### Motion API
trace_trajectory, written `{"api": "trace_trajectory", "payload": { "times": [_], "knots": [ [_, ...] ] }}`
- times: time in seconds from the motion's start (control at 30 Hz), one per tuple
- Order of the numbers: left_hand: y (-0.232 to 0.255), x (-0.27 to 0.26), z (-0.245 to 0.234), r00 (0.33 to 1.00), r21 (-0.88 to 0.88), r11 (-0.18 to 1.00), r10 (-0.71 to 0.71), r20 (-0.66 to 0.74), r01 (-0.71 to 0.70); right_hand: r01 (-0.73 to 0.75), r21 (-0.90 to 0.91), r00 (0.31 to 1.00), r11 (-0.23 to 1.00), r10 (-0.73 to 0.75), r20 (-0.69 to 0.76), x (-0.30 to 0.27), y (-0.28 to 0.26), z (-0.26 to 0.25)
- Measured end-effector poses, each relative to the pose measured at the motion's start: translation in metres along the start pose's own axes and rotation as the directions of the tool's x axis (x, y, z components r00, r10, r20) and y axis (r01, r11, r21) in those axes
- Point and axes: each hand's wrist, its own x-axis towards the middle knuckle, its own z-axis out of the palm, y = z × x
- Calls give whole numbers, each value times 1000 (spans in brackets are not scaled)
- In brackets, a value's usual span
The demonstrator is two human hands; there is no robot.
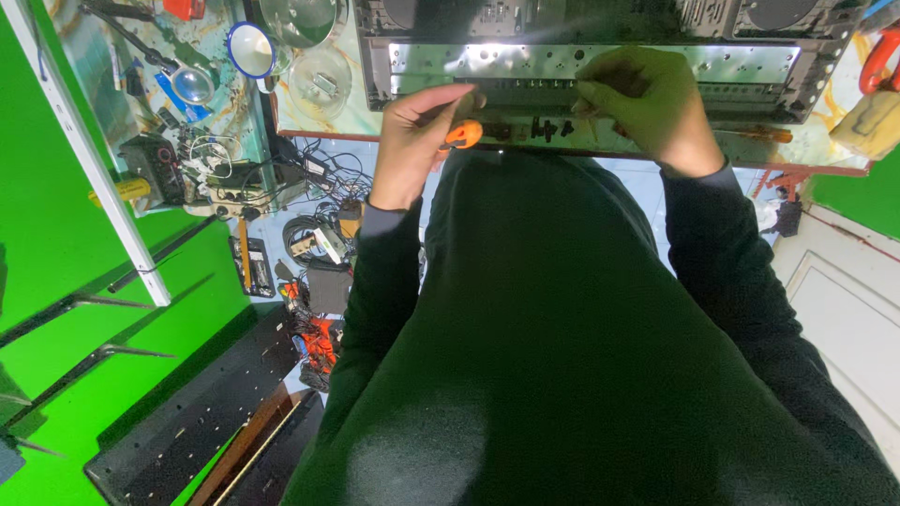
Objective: The person uses a screwdriver to remove screws from a disassembled electronic device, likely a television or monitor, placed on a workbench. They repeatedly reach into a metal bowl to retrieve screws and continue unscrewing components from the device's chassis.
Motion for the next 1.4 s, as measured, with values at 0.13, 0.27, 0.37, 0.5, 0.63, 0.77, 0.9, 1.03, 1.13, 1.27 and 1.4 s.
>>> {"api": "trace_trajectory", "payload": {
  "times": [0.13,0.27,0.37,0.5,0.63,0.77,0.9,1.03,1.13,1.27,1.4],
  "knots": [
    [-5,0,-12,999,44,998,36,-4,-36,26,-26,999,999,-26,28,12,32,4],
    [-2,-2,-19,998,48,998,31,46,-33,-77,3,997,997,77,-4,24,59,13],
    [-2,-3,-24,997,51,998,42,70,-45,-92,-76,996,993,91,-10,36,83,18],
    [-22,16,-35,976,-9,990,141,163,-142,109,-455,993,884,-119,8,61,117,34],
    [-48,30,-42,980,-73,994,92,176,-80,-261,-435,962,862,271,-40,73,129,54],
    [-53,37,-41,974,-137,988,95,207,-67,150,-698,985,700,-168,43,86,155,68],
    [-36,47,-38,964,73,990,98,247,-119,138,-756,984,640,-178,29,89,176,71],
    [-22,52,-34,962,127,969,-232,146,214,116,-720,992,684,-112,54,90,174,69],
    [-25,57,-35,966,-24,998,-51,255,59,106,-706,993,700,-110,41,92,174,69],
    [-32,66,-39,950,-6,1000,-10,313,12,223,-834,973,505,-170,157,99,179,66],
    [-37,65,-43,955,27,999,-25,295,18,182,-795,976,578,-204,75,99,183,64]
  ]
}}
